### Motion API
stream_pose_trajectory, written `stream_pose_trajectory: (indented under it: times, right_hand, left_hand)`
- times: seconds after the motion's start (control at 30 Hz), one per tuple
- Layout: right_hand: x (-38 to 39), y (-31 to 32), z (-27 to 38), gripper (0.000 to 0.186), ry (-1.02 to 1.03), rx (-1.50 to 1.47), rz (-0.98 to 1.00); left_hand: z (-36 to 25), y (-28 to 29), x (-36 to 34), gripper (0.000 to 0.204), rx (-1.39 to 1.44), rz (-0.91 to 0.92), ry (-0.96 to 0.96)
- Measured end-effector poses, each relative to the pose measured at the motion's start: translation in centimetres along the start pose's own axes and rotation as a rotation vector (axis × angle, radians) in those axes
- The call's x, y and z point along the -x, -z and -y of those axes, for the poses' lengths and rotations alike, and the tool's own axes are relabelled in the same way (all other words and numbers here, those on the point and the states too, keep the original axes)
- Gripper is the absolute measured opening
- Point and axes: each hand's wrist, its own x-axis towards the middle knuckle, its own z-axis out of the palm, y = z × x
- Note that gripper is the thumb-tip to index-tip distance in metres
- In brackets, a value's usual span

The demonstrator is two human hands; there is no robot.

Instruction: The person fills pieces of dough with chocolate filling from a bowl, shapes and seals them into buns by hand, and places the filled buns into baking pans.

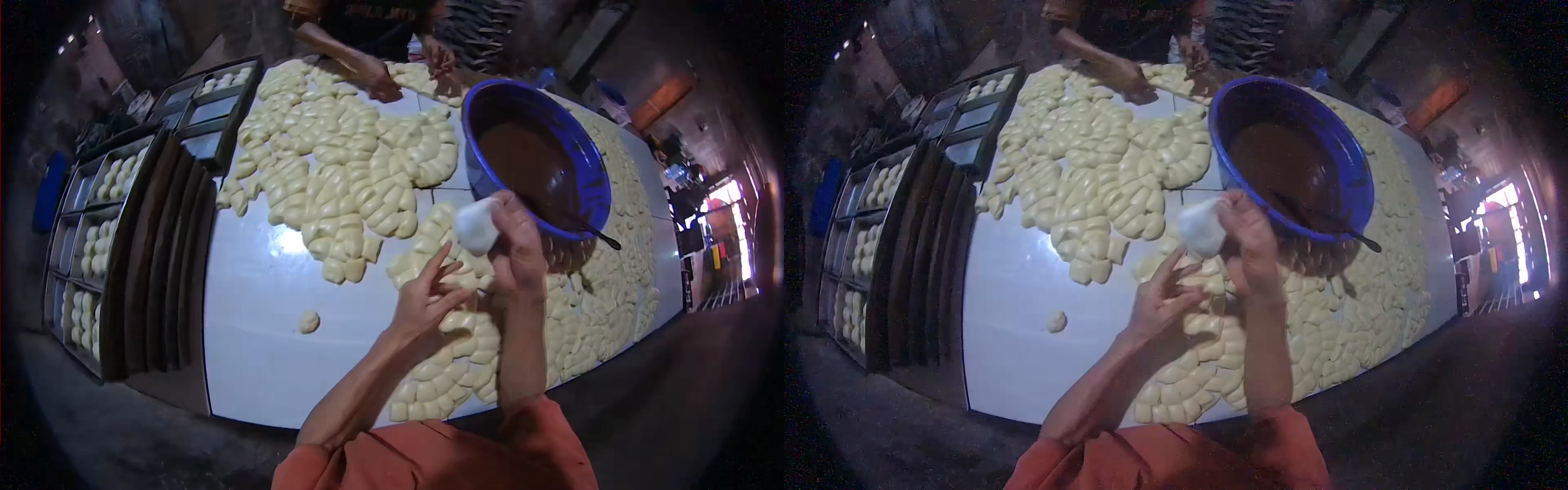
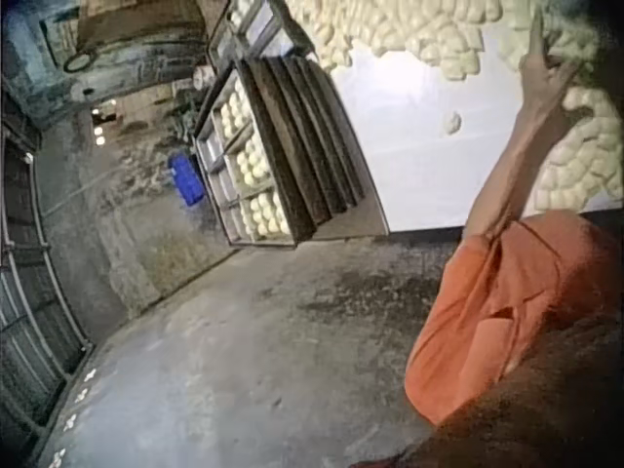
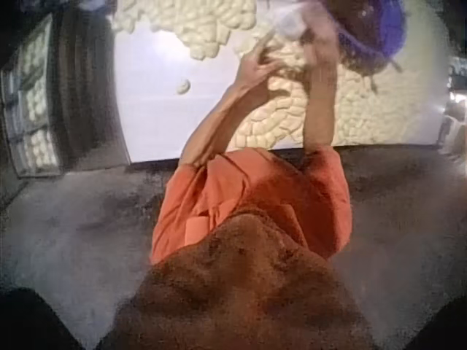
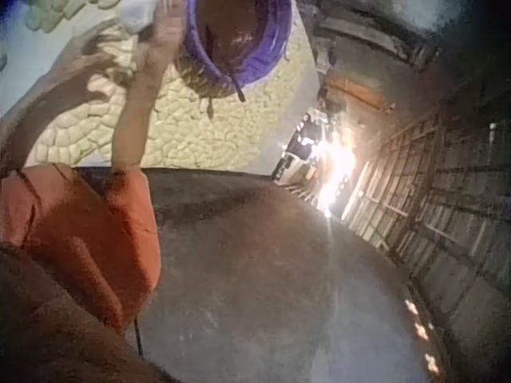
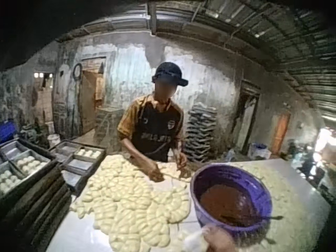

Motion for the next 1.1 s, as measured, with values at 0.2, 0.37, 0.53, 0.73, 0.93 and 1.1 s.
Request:
stream_pose_trajectory:
  times: [0.2, 0.37, 0.53, 0.73, 0.93, 1.1]
  right_hand:
    - [-10.4, 12.4, 6.9, 0.020, -0.137, 0.986, -0.117]
    - [-13.5, 19.6, 2.3, 0.028, -0.414, 1.575, 0.293]
    - [-12.3, 16.3, 5.1, 0.021, -0.513, 1.415, 0.294]
    - [-7.1, 9.4, 6.8, 0.009, -0.175, 0.361, -0.056]
    - [-0.8, 1.8, -1.7, 0.012, -0.202, -0.020, 0.016]
    - [2.4, -2.0, -6.2, 0.026, -0.337, -0.042, 0.105]
  left_hand:
    - [-0.7, 4.5, 2.3, 0.041, -0.006, -0.154, 0.302]
    - [-1.0, 5.6, 2.6, 0.040, -0.149, -0.152, 0.300]
    - [-1.5, 5.8, 2.9, 0.039, -0.199, -0.083, 0.279]
    - [-2.8, 3.8, 1.2, 0.039, -0.109, -0.001, 0.354]
    - [-2.9, -0.1, -1.1, 0.048, 0.333, -0.032, 0.217]
    - [-4.0, 3.8, 1.6, 0.041, 0.467, -0.163, 0.250]
